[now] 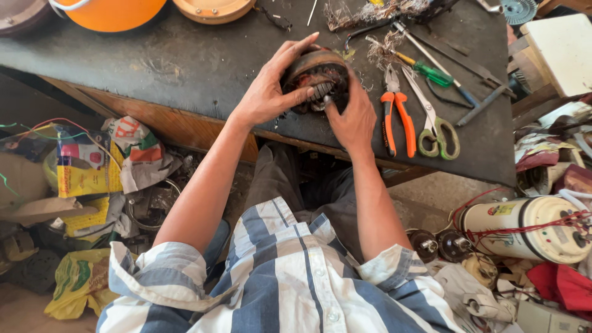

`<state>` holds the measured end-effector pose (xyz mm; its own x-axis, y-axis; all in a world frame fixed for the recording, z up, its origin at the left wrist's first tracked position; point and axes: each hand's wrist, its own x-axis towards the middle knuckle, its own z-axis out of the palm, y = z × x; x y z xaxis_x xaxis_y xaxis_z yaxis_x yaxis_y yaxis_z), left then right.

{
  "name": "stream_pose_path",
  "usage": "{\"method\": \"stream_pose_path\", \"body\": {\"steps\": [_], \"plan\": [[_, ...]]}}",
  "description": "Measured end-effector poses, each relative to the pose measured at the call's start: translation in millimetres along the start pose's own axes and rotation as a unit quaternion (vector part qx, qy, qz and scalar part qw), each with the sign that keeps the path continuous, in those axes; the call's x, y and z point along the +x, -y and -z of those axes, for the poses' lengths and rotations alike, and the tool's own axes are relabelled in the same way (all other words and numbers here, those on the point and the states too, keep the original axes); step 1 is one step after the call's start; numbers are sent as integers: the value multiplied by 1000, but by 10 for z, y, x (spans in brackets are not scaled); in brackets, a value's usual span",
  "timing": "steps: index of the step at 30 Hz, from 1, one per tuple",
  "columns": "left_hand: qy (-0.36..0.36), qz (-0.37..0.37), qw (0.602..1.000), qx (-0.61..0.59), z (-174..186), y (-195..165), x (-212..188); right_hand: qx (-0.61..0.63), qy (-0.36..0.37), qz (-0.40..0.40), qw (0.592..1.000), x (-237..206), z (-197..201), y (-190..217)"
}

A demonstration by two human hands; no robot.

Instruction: The person sits on the floor at a workbench and uses pliers to pull and cut burnt copper windings out of an old electric motor stator, working around the slots one section at a time and setting the extracted wire coils on the bench. At the end they handle the cleared stator and pick up a phone.

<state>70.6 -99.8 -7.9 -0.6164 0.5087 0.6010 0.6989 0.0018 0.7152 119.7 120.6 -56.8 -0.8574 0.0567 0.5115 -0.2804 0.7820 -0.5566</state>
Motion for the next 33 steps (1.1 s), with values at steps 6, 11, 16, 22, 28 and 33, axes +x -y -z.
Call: {"method": "stream_pose_path", "body": {"steps": [6, 11, 16, 22, 28, 33], "plan": [[44, 31, 992, -113, 50, 25, 180, 19, -77, 102, 992, -45, 121, 182], [51, 57, 990, -118, 115, 321, 500, 2, -91, 86, 992, -21, 90, 223], [11, 55, 972, 230, 266, 811, 953, -11, -88, 13, 996, 8, 58, 218], [-11, 15, 900, 436, 518, 1103, 1358, -8, -83, 1, 997, 21, 65, 228], [22, -24, 827, 562, 669, 1187, 1597, -29, -116, 38, 992, 13, 52, 265], [45, -32, 815, 577, 692, 1285, 1664, -9, -114, 18, 993, 22, 42, 260]]}}
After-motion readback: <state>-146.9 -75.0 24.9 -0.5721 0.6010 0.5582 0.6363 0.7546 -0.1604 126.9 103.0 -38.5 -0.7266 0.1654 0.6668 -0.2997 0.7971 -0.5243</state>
